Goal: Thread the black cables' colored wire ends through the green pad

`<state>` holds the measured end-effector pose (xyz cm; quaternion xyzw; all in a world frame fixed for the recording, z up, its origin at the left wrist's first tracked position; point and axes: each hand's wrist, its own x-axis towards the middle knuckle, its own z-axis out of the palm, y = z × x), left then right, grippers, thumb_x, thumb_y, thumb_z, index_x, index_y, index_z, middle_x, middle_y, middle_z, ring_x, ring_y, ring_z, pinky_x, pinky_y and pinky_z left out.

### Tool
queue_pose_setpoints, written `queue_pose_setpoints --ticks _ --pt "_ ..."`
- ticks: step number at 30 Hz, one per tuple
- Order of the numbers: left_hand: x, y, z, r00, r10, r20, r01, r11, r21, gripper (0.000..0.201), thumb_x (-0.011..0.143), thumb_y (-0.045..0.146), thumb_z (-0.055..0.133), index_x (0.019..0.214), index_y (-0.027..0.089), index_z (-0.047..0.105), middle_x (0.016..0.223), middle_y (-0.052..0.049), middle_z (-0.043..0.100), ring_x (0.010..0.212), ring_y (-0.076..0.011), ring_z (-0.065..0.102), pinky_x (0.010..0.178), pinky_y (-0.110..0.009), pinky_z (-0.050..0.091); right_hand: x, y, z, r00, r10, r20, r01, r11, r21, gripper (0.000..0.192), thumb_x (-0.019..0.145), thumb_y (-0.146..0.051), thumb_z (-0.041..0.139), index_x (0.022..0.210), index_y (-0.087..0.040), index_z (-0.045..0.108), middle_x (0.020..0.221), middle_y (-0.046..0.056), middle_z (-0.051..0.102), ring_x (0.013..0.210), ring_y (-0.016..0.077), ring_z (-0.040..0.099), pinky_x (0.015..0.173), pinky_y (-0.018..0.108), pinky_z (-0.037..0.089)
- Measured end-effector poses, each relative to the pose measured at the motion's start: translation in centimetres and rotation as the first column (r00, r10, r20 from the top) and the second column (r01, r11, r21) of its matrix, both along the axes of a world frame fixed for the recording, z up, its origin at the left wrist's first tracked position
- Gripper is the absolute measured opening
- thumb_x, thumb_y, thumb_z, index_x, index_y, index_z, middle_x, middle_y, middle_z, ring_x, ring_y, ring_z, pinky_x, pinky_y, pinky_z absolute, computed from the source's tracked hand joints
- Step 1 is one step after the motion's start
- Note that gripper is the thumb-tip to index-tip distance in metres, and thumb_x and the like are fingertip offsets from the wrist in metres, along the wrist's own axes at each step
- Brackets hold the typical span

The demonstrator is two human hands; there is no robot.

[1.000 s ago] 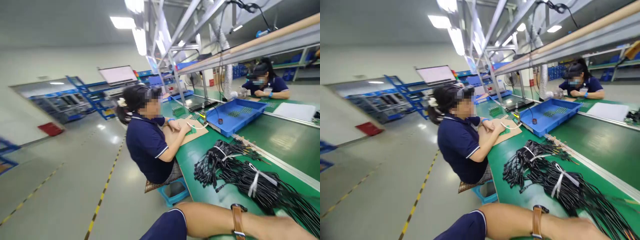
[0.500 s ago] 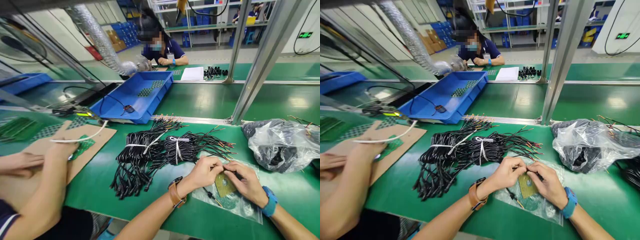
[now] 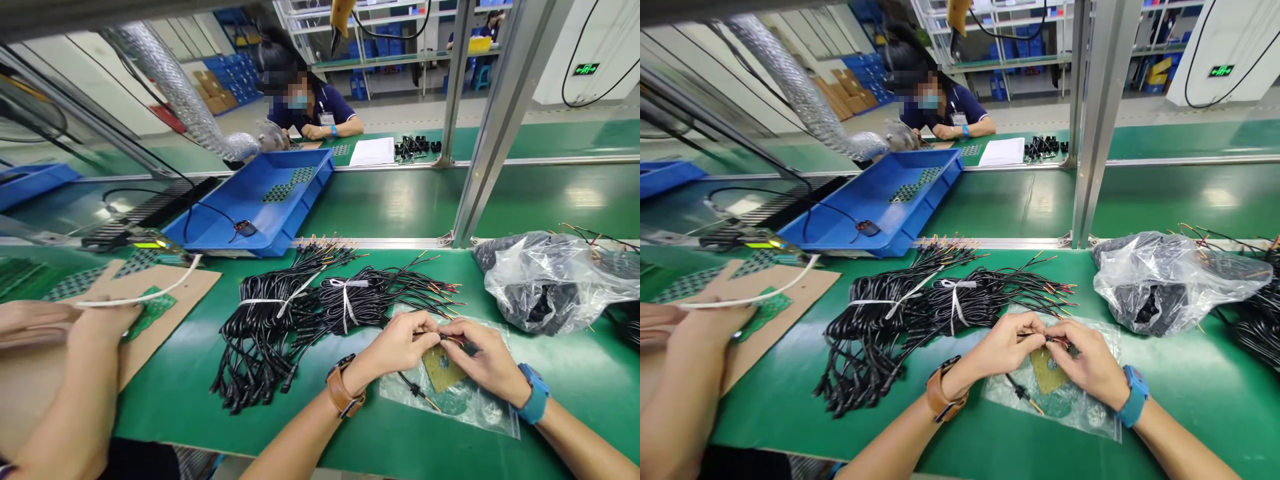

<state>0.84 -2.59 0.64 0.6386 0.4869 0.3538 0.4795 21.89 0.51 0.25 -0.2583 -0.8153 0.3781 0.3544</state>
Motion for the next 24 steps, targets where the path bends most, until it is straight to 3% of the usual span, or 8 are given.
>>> queue_pose_setpoints --ticks 3,9,14,19,24 --pt "-0.3 0.1 0.2 1.000 0.011 0.003 -0.011 1.000 0.027 0.006 0.086 0.018 0.060 0.083 0.014 0.063 0.076 -0.002 0.066 0.069 -0.0127 0.057 0.063 -0.021 0.043 0.1 0.1 0.0 0.999 -0.042 0.009 0.042 0.999 -0.029 0.010 0.097 -0.017 0.063 0.105 -0.022 0.066 0.090 0.002 0.073 0.074 0.0160 0.068 0.067 0.026 0.052" --pt "0.0 0.0 -0.4 0.997 0.063 -0.055 -0.055 0.990 0.128 0.010 0.082 0.014 0.058 0.073 0.014 0.064 0.067 0.000 0.063 0.062 -0.0116 0.053 0.057 -0.021 0.037 -0.2 -0.2 -0.5 1.000 0.021 -0.014 -0.022 0.998 -0.054 0.007 0.098 -0.016 0.059 0.098 -0.022 0.064 0.089 0.003 0.071 0.076 0.0163 0.066 0.069 0.026 0.051" --pt "0.5 -0.3 -0.1 0.995 0.078 -0.067 -0.066 0.983 0.172 0.013 0.080 0.011 0.055 0.071 0.014 0.064 0.064 0.001 0.060 0.060 -0.0103 0.049 0.057 -0.021 0.034 -0.3 -0.4 -1.0 0.999 0.035 -0.024 -0.036 0.998 -0.053 0.010 0.099 -0.014 0.059 0.100 -0.021 0.065 0.091 0.004 0.071 0.078 0.0165 0.066 0.071 0.027 0.051" --pt "0.7 -0.3 -0.6 0.990 0.089 -0.110 -0.071 0.985 0.157 0.013 0.078 0.009 0.055 0.068 0.014 0.062 0.060 0.003 0.056 0.057 -0.0096 0.044 0.055 -0.022 0.029 -0.5 -0.5 -1.3 0.998 0.037 -0.048 -0.038 0.999 -0.003 0.012 0.099 -0.012 0.058 0.102 -0.022 0.065 0.092 0.004 0.071 0.080 0.0165 0.066 0.073 0.027 0.052" --pt "0.2 0.0 -0.6 0.996 0.043 -0.073 -0.037 0.996 0.077 0.010 0.082 0.012 0.057 0.077 0.015 0.065 0.070 0.000 0.065 0.064 -0.0120 0.054 0.059 -0.021 0.037 -0.4 -0.2 -0.8 0.999 0.035 -0.019 -0.036 0.999 -0.005 0.011 0.099 -0.013 0.059 0.102 -0.022 0.065 0.091 0.003 0.071 0.078 0.0161 0.066 0.070 0.026 0.050"
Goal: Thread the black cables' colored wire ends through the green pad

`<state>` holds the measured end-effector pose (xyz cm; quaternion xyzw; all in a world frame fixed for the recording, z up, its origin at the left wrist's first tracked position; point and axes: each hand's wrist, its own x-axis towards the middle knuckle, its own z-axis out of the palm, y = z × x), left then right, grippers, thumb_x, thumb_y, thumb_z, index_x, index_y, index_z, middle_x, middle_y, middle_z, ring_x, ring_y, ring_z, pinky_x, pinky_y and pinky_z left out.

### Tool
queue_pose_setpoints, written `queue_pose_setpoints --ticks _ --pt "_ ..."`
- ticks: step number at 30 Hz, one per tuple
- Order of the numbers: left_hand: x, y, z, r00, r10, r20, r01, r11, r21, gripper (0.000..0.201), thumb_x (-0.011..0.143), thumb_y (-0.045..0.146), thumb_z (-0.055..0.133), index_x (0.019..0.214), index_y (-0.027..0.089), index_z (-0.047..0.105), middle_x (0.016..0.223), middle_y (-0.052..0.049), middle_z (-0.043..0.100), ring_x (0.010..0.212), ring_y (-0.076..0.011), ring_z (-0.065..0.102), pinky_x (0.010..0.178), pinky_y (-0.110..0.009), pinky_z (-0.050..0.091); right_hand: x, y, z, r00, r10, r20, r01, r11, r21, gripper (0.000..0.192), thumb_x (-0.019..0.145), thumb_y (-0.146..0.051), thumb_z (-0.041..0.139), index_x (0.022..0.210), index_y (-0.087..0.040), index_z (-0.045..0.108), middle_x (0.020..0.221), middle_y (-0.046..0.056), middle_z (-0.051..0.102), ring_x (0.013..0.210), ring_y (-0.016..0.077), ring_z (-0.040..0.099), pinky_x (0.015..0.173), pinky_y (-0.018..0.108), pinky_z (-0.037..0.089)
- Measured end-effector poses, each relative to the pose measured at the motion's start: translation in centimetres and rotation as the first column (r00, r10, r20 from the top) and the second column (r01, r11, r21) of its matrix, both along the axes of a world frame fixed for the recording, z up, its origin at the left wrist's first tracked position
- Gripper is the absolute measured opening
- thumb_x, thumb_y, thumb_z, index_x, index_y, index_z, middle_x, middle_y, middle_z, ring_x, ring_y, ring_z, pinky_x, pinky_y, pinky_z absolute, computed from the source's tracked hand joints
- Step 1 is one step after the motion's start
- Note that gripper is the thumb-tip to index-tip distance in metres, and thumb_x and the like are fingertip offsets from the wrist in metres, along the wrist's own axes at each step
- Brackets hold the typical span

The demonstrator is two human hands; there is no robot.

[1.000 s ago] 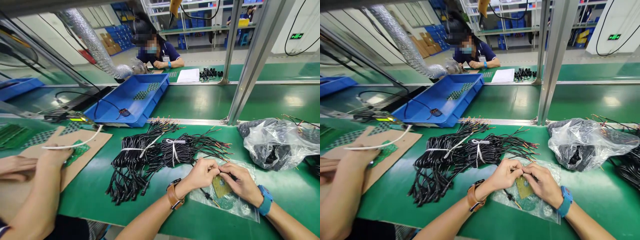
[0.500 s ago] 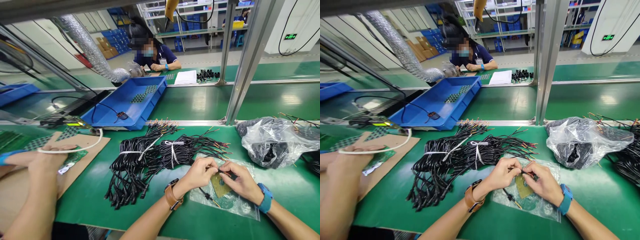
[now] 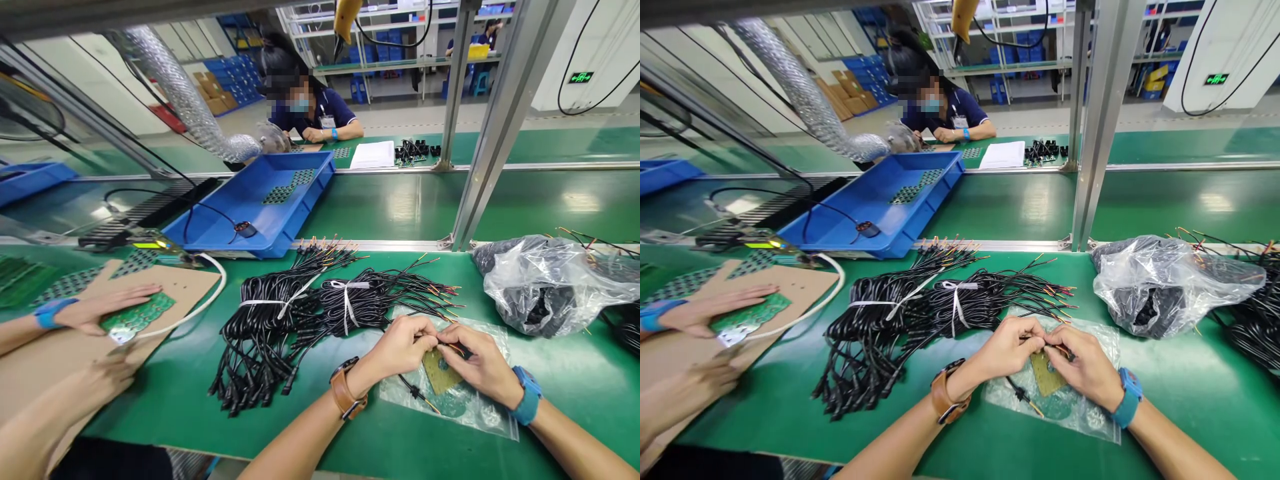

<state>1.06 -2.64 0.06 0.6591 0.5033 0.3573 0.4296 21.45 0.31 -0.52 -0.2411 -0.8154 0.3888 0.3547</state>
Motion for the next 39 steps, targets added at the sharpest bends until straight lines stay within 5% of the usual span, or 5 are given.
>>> queue_pose_setpoints --ticks 5,18,26,34,39 --pt "-0.8 0.2 0.8 0.998 -0.066 -0.001 0.066 0.998 -0.015 0.008 0.088 0.017 0.060 0.084 0.015 0.066 0.076 -0.002 0.067 0.070 -0.0133 0.058 0.064 -0.021 0.041 0.2 0.3 0.4 1.000 -0.023 0.019 0.023 1.000 -0.016 0.007 0.097 -0.015 0.060 0.097 -0.022 0.063 0.087 0.002 0.070 0.073 0.0152 0.063 0.066 0.024 0.048" --pt "0.1 -0.1 0.5 0.997 -0.010 -0.080 0.014 0.999 0.044 0.013 0.081 0.012 0.056 0.070 0.015 0.061 0.063 0.001 0.058 0.058 -0.0107 0.047 0.056 -0.022 0.032 -0.1 -0.2 0.0 0.999 0.013 0.031 -0.011 0.998 -0.057 0.008 0.099 -0.017 0.057 0.097 -0.021 0.064 0.086 0.004 0.070 0.073 0.0159 0.063 0.065 0.026 0.048" --pt "-0.3 0.1 1.0 0.999 -0.005 -0.033 0.006 1.000 0.018 0.010 0.083 0.015 0.060 0.076 0.015 0.066 0.074 -0.002 0.070 0.067 -0.0136 0.060 0.062 -0.023 0.041 0.1 0.1 0.4 0.998 -0.032 0.056 0.034 0.999 -0.041 0.010 0.101 -0.027 0.059 0.100 -0.021 0.066 0.089 0.006 0.073 0.074 0.0175 0.068 0.065 0.027 0.053" --pt "0.0 -0.1 0.9 0.998 -0.010 -0.069 0.013 0.999 0.047 0.013 0.079 0.007 0.056 0.072 0.015 0.064 0.067 0.000 0.065 0.061 -0.0116 0.054 0.059 -0.022 0.038 -0.2 0.0 0.3 1.000 -0.020 0.023 0.021 0.999 -0.043 0.018 0.105 -0.033 0.056 0.098 -0.021 0.067 0.088 0.006 0.074 0.075 0.0176 0.069 0.067 0.028 0.055" --pt "-0.8 0.0 2.5 0.997 -0.042 -0.069 0.043 0.999 0.013 0.012 0.085 0.014 0.057 0.075 0.015 0.064 0.069 -0.001 0.066 0.062 -0.0116 0.055 0.060 -0.021 0.040 0.9 0.9 2.3 0.998 -0.001 0.062 -0.003 0.997 0.071 0.024 0.102 -0.042 0.062 0.107 -0.020 0.069 0.089 0.007 0.074 0.073 0.0181 0.069 0.066 0.029 0.056"
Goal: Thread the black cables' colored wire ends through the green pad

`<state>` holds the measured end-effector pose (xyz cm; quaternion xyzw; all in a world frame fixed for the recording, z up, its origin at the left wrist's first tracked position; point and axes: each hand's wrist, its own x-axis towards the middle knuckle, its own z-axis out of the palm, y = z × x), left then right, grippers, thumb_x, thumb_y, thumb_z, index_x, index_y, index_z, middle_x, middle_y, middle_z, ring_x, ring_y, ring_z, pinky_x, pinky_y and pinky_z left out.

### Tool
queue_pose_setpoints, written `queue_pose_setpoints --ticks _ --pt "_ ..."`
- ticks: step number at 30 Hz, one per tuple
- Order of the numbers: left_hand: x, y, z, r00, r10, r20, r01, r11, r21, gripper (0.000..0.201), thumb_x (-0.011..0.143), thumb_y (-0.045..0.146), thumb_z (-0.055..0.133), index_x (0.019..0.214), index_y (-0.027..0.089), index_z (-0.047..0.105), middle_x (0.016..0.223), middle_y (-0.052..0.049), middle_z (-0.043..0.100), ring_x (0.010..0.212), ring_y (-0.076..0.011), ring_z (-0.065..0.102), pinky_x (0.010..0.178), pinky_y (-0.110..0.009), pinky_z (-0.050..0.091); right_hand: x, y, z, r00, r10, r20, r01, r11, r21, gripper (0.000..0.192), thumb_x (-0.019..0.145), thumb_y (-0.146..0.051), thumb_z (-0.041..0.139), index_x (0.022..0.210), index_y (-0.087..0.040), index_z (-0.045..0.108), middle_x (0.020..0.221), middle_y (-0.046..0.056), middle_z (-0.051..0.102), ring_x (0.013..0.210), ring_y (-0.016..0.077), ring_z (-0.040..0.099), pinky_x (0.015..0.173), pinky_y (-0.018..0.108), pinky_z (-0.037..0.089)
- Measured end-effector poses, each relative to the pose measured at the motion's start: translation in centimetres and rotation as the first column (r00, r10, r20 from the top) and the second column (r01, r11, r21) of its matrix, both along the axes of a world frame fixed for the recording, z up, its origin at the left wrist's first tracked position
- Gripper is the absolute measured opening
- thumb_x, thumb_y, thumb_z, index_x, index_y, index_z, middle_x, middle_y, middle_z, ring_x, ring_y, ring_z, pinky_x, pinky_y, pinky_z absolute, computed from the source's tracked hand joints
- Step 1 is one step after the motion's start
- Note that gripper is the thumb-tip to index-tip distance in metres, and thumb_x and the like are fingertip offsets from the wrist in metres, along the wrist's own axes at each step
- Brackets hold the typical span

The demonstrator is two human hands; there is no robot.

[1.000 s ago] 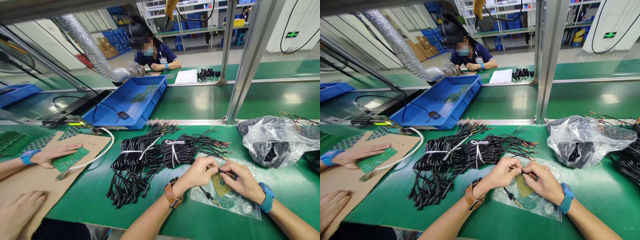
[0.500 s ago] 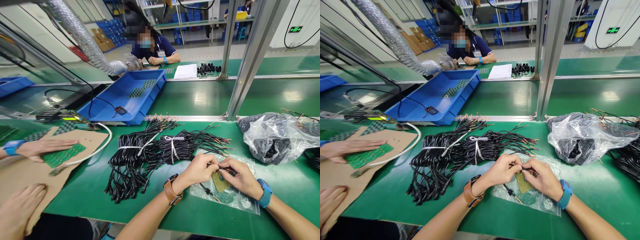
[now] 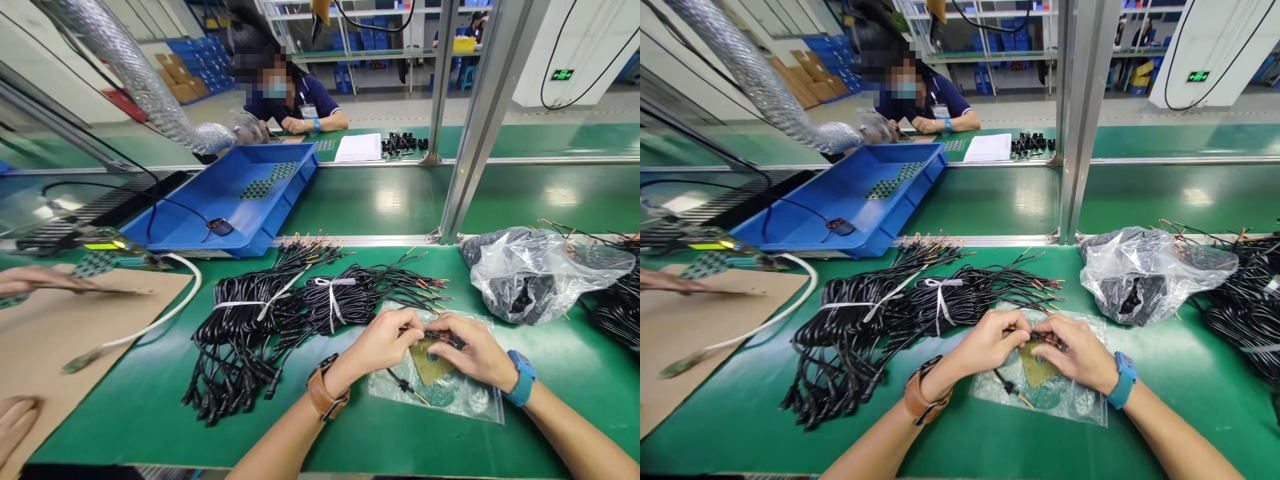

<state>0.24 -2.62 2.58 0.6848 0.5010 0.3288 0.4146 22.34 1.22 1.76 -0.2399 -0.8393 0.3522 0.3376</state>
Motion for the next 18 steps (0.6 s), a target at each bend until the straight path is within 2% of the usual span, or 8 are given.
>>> queue_pose_setpoints --ticks 2,3,6,8,10,13,15,18 --pt "-0.8 -0.1 1.1 0.999 -0.032 0.020 0.033 0.999 -0.042 0.011 0.087 0.018 0.058 0.079 0.014 0.065 0.072 -0.001 0.066 0.064 -0.0120 0.056 0.061 -0.021 0.042 2.0 0.7 2.0 0.997 -0.081 -0.005 0.081 0.994 0.074 0.023 0.099 -0.042 0.065 0.104 -0.020 0.072 0.087 0.007 0.075 0.071 0.0191 0.069 0.065 0.030 0.057" --pt "-1.3 -0.1 1.8 0.997 -0.071 0.023 0.072 0.995 -0.063 0.011 0.087 0.019 0.059 0.080 0.014 0.066 0.074 -0.002 0.067 0.065 -0.0121 0.057 0.062 -0.021 0.043 3.4 1.2 3.0 0.986 -0.168 -0.003 0.168 0.979 0.119 0.021 0.102 -0.037 0.060 0.095 -0.021 0.073 0.084 0.007 0.075 0.071 0.0199 0.070 0.067 0.031 0.057" --pt "-2.6 -0.2 3.2 0.971 -0.236 -0.023 0.233 0.968 -0.092 0.009 0.087 0.019 0.061 0.083 0.014 0.067 0.076 -0.002 0.069 0.067 -0.0127 0.059 0.067 -0.022 0.045 7.8 2.8 5.4 0.912 -0.407 0.048 0.374 0.876 0.305 0.040 0.103 -0.031 0.050 0.071 -0.021 0.072 0.065 0.004 0.072 0.057 0.0176 0.067 0.057 0.029 0.050" --pt "-3.2 -0.3 3.7 0.953 -0.296 -0.061 0.289 0.952 -0.102 0.008 0.086 0.016 0.060 0.084 0.014 0.068 0.079 -0.002 0.070 0.070 -0.0129 0.061 0.070 -0.022 0.046 10.1 4.0 5.7 0.754 -0.615 0.230 0.468 0.749 0.470 0.039 0.098 -0.038 0.055 0.068 -0.020 0.072 0.061 0.005 0.069 0.052 0.0178 0.062 0.054 0.030 0.044" --pt "-3.5 -0.3 3.9 0.936 -0.343 -0.078 0.331 0.934 -0.135 0.009 0.085 0.013 0.060 0.085 0.015 0.069 0.080 -0.002 0.072 0.070 -0.0127 0.062 0.069 -0.022 0.046 11.2 4.9 5.1 0.595 -0.699 0.396 0.417 0.690 0.591 0.033 0.095 -0.037 0.052 0.081 -0.019 0.075 0.077 0.006 0.074 0.058 0.0197 0.064 0.056 0.032 0.042" --pt "-3.9 -0.4 3.9 0.897 -0.433 -0.082 0.405 0.883 -0.235 0.012 0.084 0.011 0.060 0.085 0.015 0.072 0.075 -0.001 0.072 0.063 -0.0116 0.063 0.062 -0.020 0.044 11.1 5.2 3.7 0.447 -0.684 0.576 0.287 0.719 0.632 0.027 0.095 -0.033 0.051 0.095 -0.020 0.075 0.108 0.005 0.073 0.071 0.0205 0.067 0.056 0.033 0.042" --pt "-4.0 -0.5 3.9 0.885 -0.454 -0.103 0.412 0.866 -0.284 0.014 0.084 0.009 0.060 0.079 0.015 0.072 0.069 0.000 0.072 0.058 -0.0105 0.061 0.057 -0.019 0.042 10.7 5.1 3.0 0.391 -0.678 0.622 0.268 0.731 0.628 0.023 0.097 -0.034 0.054 0.098 -0.021 0.073 0.110 0.004 0.070 0.071 0.0201 0.066 0.056 0.033 0.042" --pt "-3.8 -0.5 3.6 0.894 -0.418 -0.158 0.368 0.890 -0.271 0.017 0.085 0.008 0.059 0.078 0.016 0.072 0.065 0.002 0.070 0.053 -0.0093 0.058 0.053 -0.019 0.039 10.4 5.0 2.7 0.370 -0.686 0.627 0.296 0.727 0.620 0.018 0.097 -0.033 0.058 0.100 -0.021 0.070 0.103 0.004 0.068 0.072 0.0209 0.065 0.059 0.032 0.044"
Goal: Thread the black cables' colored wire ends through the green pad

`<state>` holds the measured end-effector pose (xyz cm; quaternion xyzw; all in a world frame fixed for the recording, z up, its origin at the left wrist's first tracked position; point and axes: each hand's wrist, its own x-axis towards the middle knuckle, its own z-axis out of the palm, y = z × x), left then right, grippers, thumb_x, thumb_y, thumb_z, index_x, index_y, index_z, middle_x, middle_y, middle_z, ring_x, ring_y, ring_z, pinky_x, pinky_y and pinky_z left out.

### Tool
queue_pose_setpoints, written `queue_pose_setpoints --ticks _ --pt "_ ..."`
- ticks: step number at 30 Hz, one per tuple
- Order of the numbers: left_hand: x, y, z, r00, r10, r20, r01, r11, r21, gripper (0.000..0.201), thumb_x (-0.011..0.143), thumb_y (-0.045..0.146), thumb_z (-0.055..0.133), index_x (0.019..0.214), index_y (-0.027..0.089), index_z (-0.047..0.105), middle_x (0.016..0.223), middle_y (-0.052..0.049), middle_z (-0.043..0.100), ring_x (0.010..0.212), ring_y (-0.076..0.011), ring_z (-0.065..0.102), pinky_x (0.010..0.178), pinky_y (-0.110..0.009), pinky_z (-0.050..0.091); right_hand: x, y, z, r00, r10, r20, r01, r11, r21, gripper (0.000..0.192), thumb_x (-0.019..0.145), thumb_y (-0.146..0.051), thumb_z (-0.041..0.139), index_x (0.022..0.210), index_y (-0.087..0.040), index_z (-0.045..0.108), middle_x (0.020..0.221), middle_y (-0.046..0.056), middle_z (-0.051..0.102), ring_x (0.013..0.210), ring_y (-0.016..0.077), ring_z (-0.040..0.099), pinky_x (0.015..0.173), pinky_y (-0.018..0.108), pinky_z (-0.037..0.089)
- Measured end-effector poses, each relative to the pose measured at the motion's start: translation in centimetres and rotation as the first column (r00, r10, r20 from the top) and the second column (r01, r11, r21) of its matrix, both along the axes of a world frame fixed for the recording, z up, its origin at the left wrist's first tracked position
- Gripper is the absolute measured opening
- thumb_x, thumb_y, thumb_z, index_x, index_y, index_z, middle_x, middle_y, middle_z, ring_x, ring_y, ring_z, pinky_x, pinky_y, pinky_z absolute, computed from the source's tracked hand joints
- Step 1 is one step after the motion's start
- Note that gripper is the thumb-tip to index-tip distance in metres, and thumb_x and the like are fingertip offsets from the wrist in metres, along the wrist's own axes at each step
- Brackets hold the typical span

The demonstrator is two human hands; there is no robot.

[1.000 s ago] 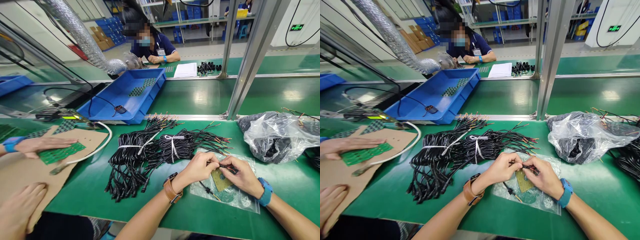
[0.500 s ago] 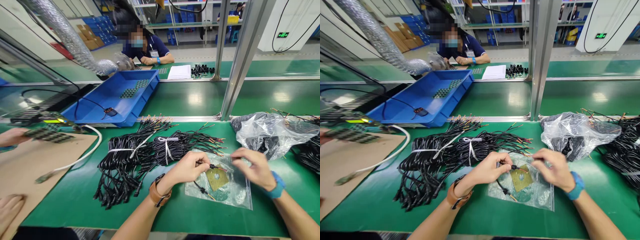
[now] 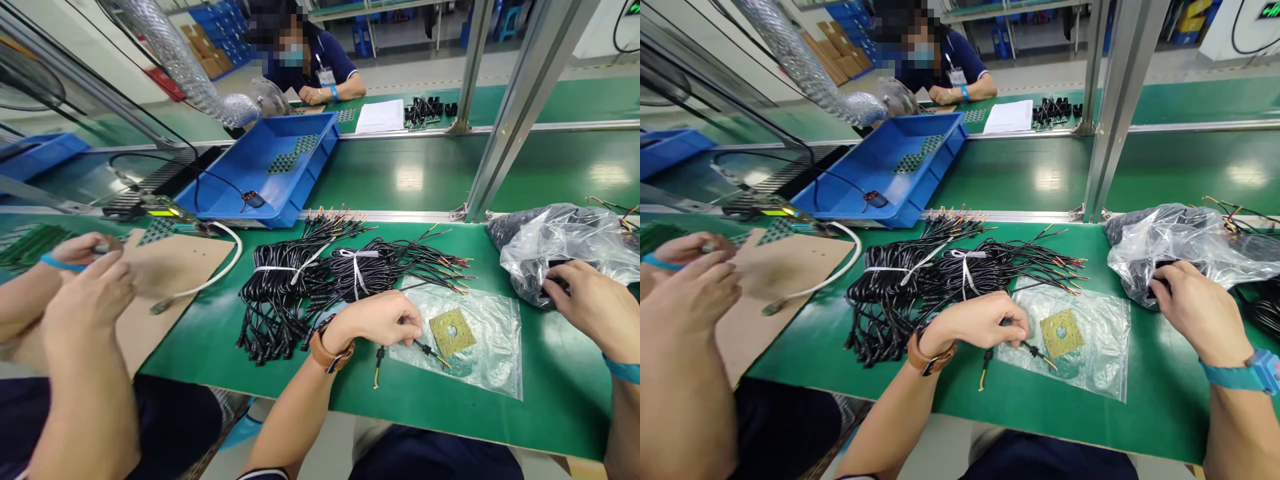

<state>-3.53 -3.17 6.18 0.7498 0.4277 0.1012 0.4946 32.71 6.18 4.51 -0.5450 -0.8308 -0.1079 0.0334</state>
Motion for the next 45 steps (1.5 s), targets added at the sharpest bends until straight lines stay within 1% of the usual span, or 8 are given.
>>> queue_pose_setpoints --ticks 4,10,17,22,27,33,40,45 --pt "1.2 0.2 -1.2 0.991 0.128 -0.034 -0.117 0.970 0.214 0.013 0.089 0.010 0.060 0.088 0.016 0.071 0.070 0.001 0.069 0.060 -0.0117 0.060 0.060 -0.022 0.043 -0.2 -0.1 0.2 1.000 -0.017 -0.026 0.017 1.000 0.010 0.018 0.099 -0.032 0.054 0.101 -0.019 0.066 0.098 0.006 0.065 0.068 0.0218 0.063 0.057 0.033 0.042" --pt "4.1 0.6 -4.6 0.919 0.387 -0.078 -0.235 0.695 0.679 0.016 0.099 0.012 0.051 0.108 0.016 0.064 0.107 -0.009 0.064 0.101 -0.0231 0.058 0.089 -0.037 0.049 -0.3 -0.6 0.9 0.968 0.101 -0.232 -0.072 0.989 0.130 0.039 0.107 -0.047 0.037 0.100 -0.020 0.065 0.093 0.006 0.064 0.065 0.0221 0.061 0.055 0.034 0.044" --pt "5.5 1.4 -6.4 0.842 0.489 -0.229 -0.155 0.625 0.765 0.015 0.100 0.008 0.049 0.098 0.017 0.062 0.098 -0.007 0.060 0.093 -0.0233 0.051 0.080 -0.037 0.042 -2.3 -2.4 2.5 0.911 0.138 -0.388 -0.030 0.962 0.273 0.054 0.107 -0.063 0.032 0.092 -0.020 0.061 0.075 0.005 0.066 0.060 0.0214 0.064 0.054 0.032 0.043" --pt "5.3 1.7 -5.8 0.873 0.466 -0.145 -0.190 0.599 0.778 0.016 0.099 0.009 0.049 0.088 0.016 0.057 0.092 -0.006 0.061 0.092 -0.0232 0.052 0.083 -0.038 0.039 -5.8 -3.5 1.4 0.723 0.346 -0.598 -0.282 0.938 0.202 0.030 0.107 -0.046 0.049 0.104 -0.020 0.063 0.088 0.006 0.073 0.066 0.0181 0.068 0.062 0.028 0.050" --pt "3.8 0.9 -4.1 0.964 0.264 0.006 -0.199 0.708 0.678 0.015 0.102 0.013 0.043 0.093 0.017 0.054 0.087 -0.004 0.063 0.079 -0.0187 0.056 0.079 -0.033 0.042 -7.0 -3.8 -0.1 0.651 0.262 -0.713 -0.481 0.868 -0.120 0.026 0.105 -0.046 0.055 0.104 -0.021 0.065 0.078 0.003 0.067 0.064 0.0179 0.064 0.061 0.029 0.050" --pt "2.5 0.3 -2.5 0.988 0.145 -0.062 -0.088 0.835 0.543 0.012 0.100 0.013 0.044 0.100 0.018 0.055 0.094 -0.004 0.063 0.083 -0.0191 0.060 0.074 -0.031 0.044 -7.6 -4.6 -0.5 0.674 0.065 -0.736 -0.635 0.561 -0.531 0.027 0.108 -0.043 0.045 0.095 -0.023 0.056 0.070 -0.002 0.063 0.058 0.0154 0.060 0.057 0.025 0.047" --pt "2.2 0.4 -2.1 0.983 0.161 -0.083 -0.103 0.872 0.479 0.010 0.098 0.012 0.043 0.098 0.018 0.051 0.096 -0.005 0.060 0.081 -0.0188 0.057 0.073 -0.031 0.044 -8.9 -4.6 -1.3 0.641 -0.037 -0.767 -0.602 0.596 -0.532 0.031 0.108 -0.047 0.042 0.093 -0.022 0.054 0.074 0.001 0.066 0.065 0.0175 0.062 0.063 0.027 0.049" --pt "2.1 0.6 -2.1 0.989 0.117 -0.089 -0.060 0.874 0.482 0.013 0.094 0.007 0.047 0.092 0.017 0.053 0.089 -0.003 0.060 0.079 -0.0172 0.055 0.072 -0.029 0.041 -8.0 -3.9 -1.5 0.586 -0.066 -0.808 -0.530 0.724 -0.443 0.034 0.108 -0.048 0.042 0.092 -0.023 0.056 0.078 0.001 0.066 0.067 0.0169 0.062 0.064 0.027 0.048"
